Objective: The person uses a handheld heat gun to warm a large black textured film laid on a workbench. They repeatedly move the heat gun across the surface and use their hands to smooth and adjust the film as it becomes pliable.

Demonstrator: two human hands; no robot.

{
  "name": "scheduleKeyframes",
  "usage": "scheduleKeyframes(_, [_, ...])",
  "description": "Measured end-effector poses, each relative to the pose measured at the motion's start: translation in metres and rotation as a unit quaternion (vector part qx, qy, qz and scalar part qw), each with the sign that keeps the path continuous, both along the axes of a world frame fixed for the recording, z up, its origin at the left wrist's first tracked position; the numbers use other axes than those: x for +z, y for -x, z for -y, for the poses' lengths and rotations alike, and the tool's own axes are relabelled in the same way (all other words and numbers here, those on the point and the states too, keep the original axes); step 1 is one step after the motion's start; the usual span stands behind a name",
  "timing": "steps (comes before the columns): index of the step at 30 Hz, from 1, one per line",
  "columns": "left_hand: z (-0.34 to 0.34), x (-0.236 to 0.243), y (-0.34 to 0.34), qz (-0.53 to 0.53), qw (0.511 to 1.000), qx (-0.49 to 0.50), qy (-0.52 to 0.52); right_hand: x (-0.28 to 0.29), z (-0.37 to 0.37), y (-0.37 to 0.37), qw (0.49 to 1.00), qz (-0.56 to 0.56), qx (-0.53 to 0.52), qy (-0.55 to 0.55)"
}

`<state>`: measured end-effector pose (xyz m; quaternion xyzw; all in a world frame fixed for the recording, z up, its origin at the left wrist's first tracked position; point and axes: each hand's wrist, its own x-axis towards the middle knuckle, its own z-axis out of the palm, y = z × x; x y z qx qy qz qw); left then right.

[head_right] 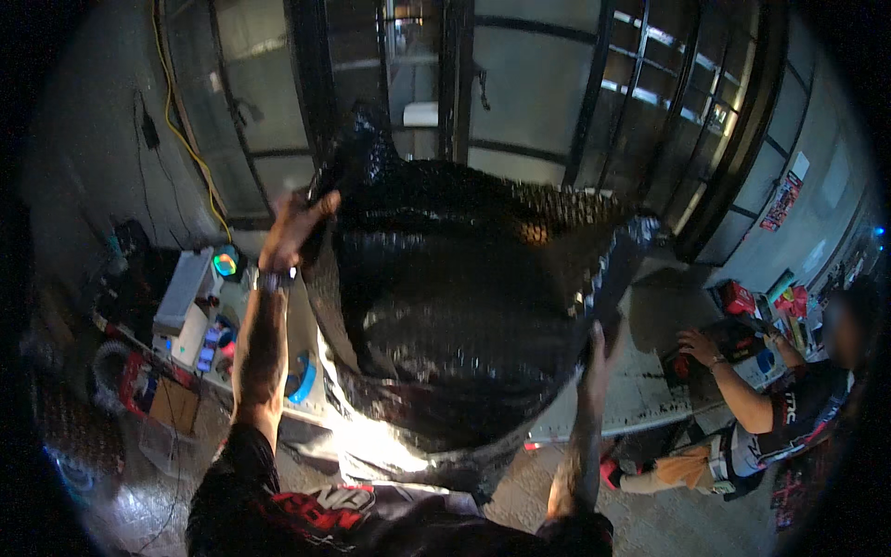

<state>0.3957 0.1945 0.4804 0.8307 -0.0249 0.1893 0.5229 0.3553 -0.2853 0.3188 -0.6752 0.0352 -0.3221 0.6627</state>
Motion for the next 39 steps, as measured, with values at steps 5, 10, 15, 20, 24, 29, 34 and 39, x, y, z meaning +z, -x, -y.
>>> scheduleKeyframes(5, [0.014, 0.018, 0.01, 0.042, 0.982, -0.115, 0.144, 0.102, -0.045, 0.088, 0.947, 0.243, -0.025, 0.208])
scheduleKeyframes(10, [0.008, 0.026, 0.016, 0.058, 0.98, -0.154, 0.116, 0.163, -0.11, 0.097, 0.755, 0.187, -0.009, 0.629])
scheduleKeyframes(15, [0.006, 0.035, 0.026, 0.199, 0.975, -0.101, 0.016, 0.159, -0.144, 0.058, 0.721, 0.138, 0.081, 0.674])
scheduleKeyframes(20, [0.01, 0.04, 0.049, 0.26, 0.953, -0.148, -0.039, 0.151, -0.154, 0.028, 0.7, 0.142, 0.098, 0.693])
scheduleKeyframes(24, [0.019, 0.036, 0.066, 0.314, 0.867, -0.25, -0.294, 0.146, -0.15, 0.024, 0.708, 0.142, 0.098, 0.685])
scheduleKeyframes(29, [0.032, 0.027, 0.098, 0.319, 0.838, -0.239, -0.373, 0.138, -0.137, 0.027, 0.715, 0.133, 0.112, 0.677])
scheduleKeyframes(34, [0.039, 0.018, 0.094, 0.358, 0.797, -0.176, -0.453, 0.151, -0.141, 0.032, 0.752, 0.142, 0.122, 0.632])
scheduleKeyframes(39, [0.045, 0.01, 0.073, 0.333, 0.804, -0.184, -0.458, 0.172, -0.08, 0.064, 0.827, 0.278, 0.001, 0.489])
